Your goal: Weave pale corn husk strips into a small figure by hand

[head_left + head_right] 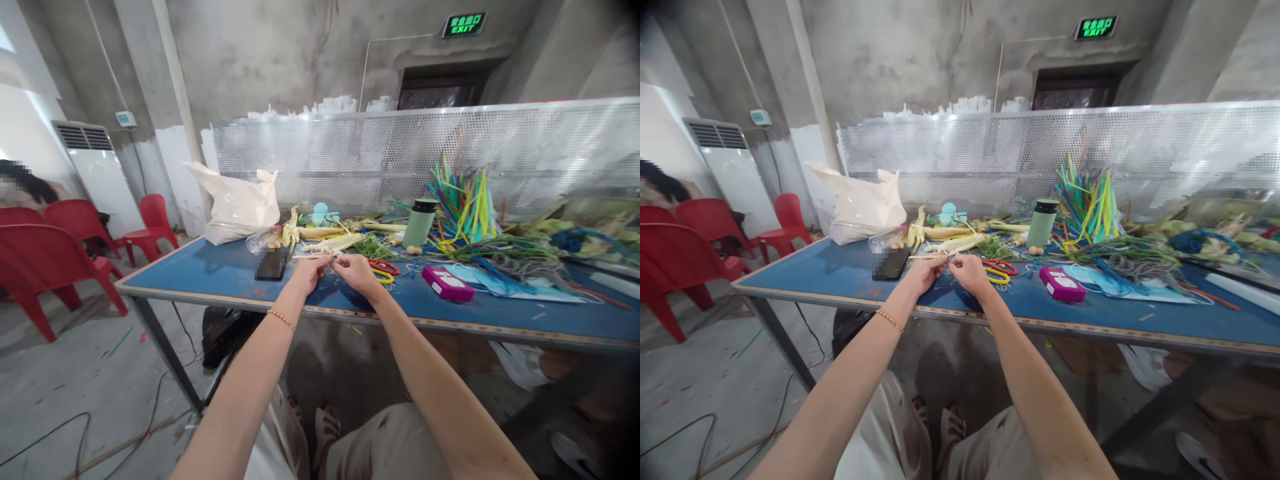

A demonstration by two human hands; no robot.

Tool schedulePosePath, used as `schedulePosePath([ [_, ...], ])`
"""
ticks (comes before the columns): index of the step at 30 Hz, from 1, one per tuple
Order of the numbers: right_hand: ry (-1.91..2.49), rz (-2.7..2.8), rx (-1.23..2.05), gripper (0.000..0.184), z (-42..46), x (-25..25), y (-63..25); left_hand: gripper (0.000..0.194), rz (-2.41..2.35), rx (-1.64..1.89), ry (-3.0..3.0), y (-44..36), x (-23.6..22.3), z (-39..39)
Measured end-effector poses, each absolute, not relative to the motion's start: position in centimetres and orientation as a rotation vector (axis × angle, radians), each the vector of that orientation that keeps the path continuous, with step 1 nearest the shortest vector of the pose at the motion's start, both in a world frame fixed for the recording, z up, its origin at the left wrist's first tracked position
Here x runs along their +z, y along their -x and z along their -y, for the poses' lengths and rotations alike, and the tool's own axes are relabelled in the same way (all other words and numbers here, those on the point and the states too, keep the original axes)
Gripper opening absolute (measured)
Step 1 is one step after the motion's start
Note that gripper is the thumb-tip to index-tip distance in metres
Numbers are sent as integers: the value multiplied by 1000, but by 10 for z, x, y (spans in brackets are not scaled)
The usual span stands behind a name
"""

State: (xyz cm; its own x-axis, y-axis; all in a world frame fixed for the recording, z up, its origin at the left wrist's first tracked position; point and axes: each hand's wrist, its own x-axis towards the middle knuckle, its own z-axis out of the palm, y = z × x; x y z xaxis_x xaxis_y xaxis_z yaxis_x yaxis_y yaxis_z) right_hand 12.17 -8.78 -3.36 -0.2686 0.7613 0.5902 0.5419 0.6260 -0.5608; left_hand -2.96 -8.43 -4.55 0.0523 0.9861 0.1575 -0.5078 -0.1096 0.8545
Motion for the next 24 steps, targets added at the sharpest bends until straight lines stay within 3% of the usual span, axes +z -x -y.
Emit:
schedulePosePath([
  [24,992,2030,282,30,90,-35,-102,30,-755,1480,-763,31,-40,86],
])
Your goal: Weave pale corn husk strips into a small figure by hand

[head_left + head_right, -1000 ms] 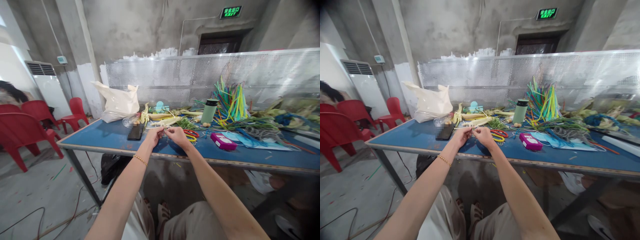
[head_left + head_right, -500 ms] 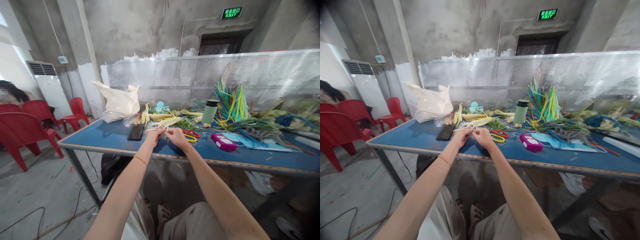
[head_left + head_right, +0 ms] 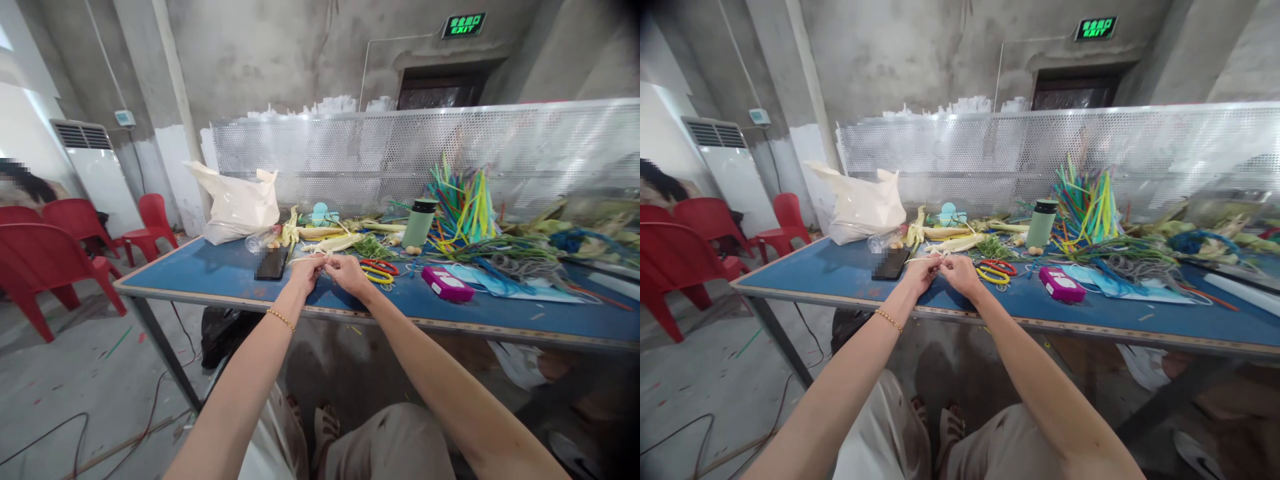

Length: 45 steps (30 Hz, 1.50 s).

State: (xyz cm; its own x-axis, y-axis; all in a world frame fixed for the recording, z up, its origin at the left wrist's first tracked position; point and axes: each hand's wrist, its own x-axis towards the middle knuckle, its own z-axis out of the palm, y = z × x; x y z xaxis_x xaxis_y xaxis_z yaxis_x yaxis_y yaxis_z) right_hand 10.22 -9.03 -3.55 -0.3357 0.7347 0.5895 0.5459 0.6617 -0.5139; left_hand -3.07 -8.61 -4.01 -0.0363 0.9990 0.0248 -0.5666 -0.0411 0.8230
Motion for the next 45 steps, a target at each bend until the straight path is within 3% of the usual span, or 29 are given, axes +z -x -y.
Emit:
schedulePosePath([
  [6,996,1976,389,44,89,-32,-114,27,-686,1470,-782,33,-43,85],
  [9,1086,1656,310,51,84,-29,-125,27,-675,1447,-809,34,-45,85],
  [14,1130,1688,200,46,73,-32,-130,30,-672,1414,-844,32,-45,85],
  [23,925,1550,542,35,72,-37,-118,25,-652,1353,-1071,27,-45,91],
  [34,1004,1678,325,20,83,-33,-113,34,-613,1409,-1113,27,-52,86],
  [45,1095,1641,212,16,76,-40,-111,23,-643,1429,-1087,24,-50,85],
])
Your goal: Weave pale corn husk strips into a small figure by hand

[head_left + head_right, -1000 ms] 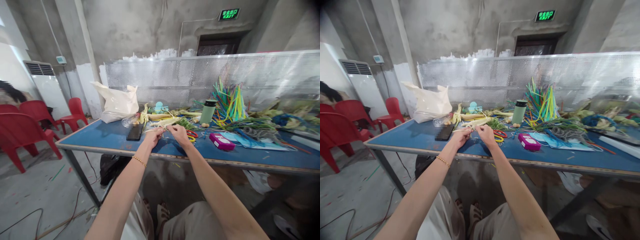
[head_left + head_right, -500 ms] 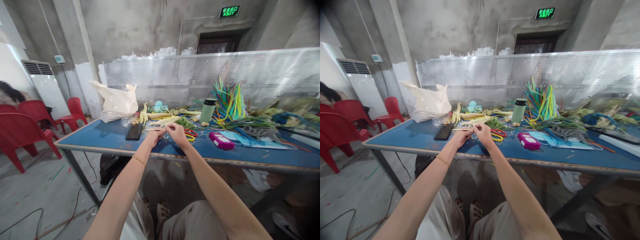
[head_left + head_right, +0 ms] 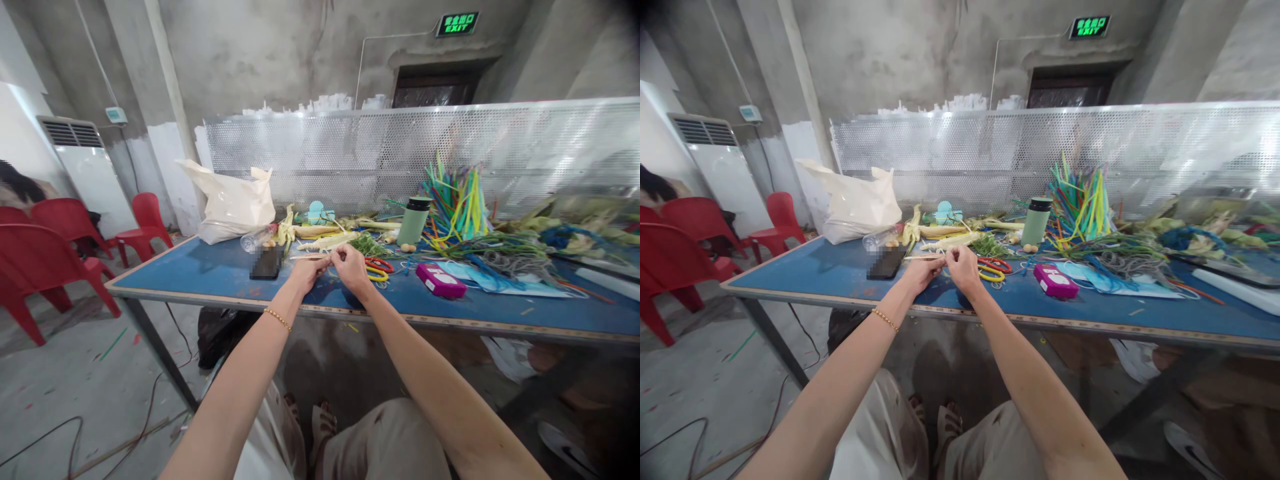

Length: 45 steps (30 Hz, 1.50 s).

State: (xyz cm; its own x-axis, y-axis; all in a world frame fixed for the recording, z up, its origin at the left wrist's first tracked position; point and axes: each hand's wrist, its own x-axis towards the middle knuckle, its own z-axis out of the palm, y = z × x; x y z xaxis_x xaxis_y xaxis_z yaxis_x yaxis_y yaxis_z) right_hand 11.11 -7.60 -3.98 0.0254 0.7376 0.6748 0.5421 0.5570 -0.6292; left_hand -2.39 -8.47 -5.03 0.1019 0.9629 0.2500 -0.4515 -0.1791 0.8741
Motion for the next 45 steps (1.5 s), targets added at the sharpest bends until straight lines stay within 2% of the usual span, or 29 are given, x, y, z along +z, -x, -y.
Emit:
schedulePosePath([
  [19,1011,1664,292,19,85,-34,-111,23,-676,1432,-949,24,-42,93],
  [25,1072,1617,231,12,79,-36,-112,21,-655,1450,-988,23,-40,93],
  [33,1026,1655,392,21,81,-35,-121,21,-675,1399,-1029,24,-47,89],
  [37,1085,1546,348,28,78,-35,-127,25,-693,1402,-975,25,-47,88],
  [45,1122,1486,236,25,74,-36,-129,22,-720,1411,-1015,23,-47,86],
])
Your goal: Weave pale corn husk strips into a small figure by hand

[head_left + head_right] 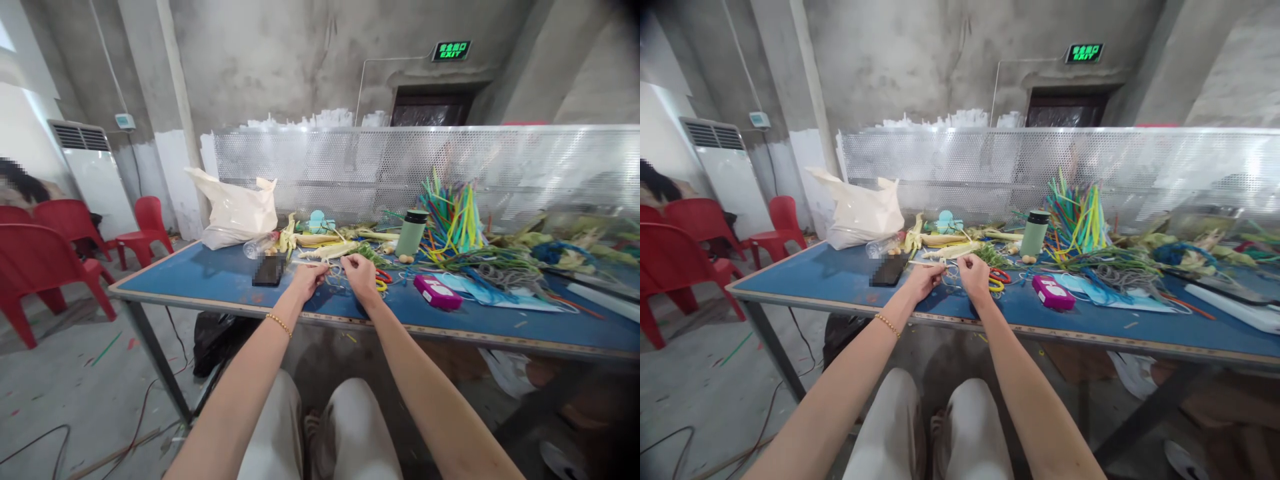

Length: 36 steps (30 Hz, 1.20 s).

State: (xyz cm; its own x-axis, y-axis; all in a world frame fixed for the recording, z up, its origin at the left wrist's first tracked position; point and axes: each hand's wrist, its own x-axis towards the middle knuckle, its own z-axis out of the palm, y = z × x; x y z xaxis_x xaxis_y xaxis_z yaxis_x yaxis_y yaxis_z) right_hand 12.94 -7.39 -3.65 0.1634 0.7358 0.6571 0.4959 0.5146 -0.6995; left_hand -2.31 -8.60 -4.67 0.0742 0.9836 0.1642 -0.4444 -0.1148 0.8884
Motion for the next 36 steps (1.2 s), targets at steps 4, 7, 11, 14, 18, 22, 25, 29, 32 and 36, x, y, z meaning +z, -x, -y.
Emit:
schedulePosePath([
  [4,1073,1532,122,26,75,-38,-128,19,-809,1420,-1093,22,-49,86],
  [7,1015,1554,68,27,76,-39,-126,18,-835,1407,-1193,21,-51,86],
  [11,848,1707,58,26,76,-40,-122,27,-825,1409,-1372,19,-54,86],
  [14,782,1854,69,19,75,-42,-120,30,-881,1380,-1431,15,-56,86],
  [18,786,1930,59,12,72,-43,-121,19,-971,1328,-1432,11,-56,86],
  [22,783,1906,75,11,71,-43,-122,25,-1033,1290,-1504,12,-55,87],
  [25,765,1898,121,12,72,-43,-122,25,-1070,1286,-1532,13,-55,87],
  [29,731,1928,203,16,73,-42,-121,15,-1031,1296,-1515,14,-55,87],
  [32,728,1933,232,12,72,-42,-121,8,-972,1311,-1538,14,-55,86],
  [36,707,1896,233,9,72,-43,-120,8,-972,1308,-1545,15,-56,85],
])
